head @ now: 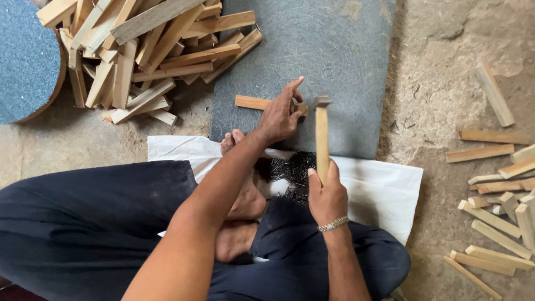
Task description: The person sits on the floor and repeatedly hammers nails into small wooden slats using a hammer. They pick up each slat, position a nail, strike it, and then set the finished piece aside. The process is repeated continuously with multiple slats.
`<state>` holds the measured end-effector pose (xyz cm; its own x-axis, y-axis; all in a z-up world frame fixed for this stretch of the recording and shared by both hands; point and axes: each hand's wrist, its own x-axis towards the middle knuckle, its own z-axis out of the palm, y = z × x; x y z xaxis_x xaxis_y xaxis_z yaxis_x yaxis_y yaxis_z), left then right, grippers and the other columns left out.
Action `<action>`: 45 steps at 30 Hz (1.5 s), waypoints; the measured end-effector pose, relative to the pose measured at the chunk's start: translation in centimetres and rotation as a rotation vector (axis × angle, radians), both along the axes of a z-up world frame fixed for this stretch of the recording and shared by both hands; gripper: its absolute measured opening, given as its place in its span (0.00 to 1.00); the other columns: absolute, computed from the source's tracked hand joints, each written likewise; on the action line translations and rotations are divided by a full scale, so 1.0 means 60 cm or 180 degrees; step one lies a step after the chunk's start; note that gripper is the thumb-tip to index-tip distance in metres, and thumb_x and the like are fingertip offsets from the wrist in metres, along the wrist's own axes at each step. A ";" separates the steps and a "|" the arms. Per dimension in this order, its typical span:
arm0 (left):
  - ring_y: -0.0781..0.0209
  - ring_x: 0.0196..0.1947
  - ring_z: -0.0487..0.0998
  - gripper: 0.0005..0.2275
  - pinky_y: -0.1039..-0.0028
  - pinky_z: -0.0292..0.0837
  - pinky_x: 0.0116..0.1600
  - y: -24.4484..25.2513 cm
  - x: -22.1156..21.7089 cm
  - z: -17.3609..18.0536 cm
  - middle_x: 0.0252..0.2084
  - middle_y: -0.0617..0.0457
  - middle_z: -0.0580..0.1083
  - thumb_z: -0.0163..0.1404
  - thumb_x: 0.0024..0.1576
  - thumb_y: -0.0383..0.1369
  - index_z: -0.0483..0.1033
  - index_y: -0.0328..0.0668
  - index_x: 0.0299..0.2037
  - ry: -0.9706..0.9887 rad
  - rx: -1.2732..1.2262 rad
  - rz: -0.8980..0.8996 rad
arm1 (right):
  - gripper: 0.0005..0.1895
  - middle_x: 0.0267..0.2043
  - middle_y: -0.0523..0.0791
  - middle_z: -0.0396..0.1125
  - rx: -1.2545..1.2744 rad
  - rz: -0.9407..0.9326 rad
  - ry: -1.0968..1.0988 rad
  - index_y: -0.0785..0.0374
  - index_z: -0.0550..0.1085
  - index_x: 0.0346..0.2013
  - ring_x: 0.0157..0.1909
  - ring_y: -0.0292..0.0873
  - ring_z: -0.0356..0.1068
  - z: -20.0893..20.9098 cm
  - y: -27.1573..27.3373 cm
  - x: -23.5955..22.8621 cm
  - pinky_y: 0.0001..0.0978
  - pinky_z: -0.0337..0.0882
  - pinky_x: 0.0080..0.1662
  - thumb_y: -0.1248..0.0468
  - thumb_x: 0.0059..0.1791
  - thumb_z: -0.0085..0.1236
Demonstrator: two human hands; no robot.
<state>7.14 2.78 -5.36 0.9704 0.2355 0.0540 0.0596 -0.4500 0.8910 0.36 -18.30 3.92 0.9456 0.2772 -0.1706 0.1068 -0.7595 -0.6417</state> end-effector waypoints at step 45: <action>0.41 0.45 0.77 0.12 0.56 0.74 0.49 -0.045 -0.142 0.046 0.44 0.42 0.75 0.61 0.53 0.37 0.77 0.41 0.41 0.1026 0.1170 -0.1323 | 0.22 0.35 0.57 0.73 0.0209 -0.0392 0.0081 0.64 0.70 0.51 0.37 0.61 0.74 -0.053 -0.045 0.017 0.53 0.73 0.40 0.51 0.52 0.56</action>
<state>-1.38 0.10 -2.58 0.9577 -0.1422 -0.2502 0.0536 -0.7660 0.6406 1.40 -20.98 0.73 0.9687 0.1706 -0.1803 -0.0015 -0.7222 -0.6917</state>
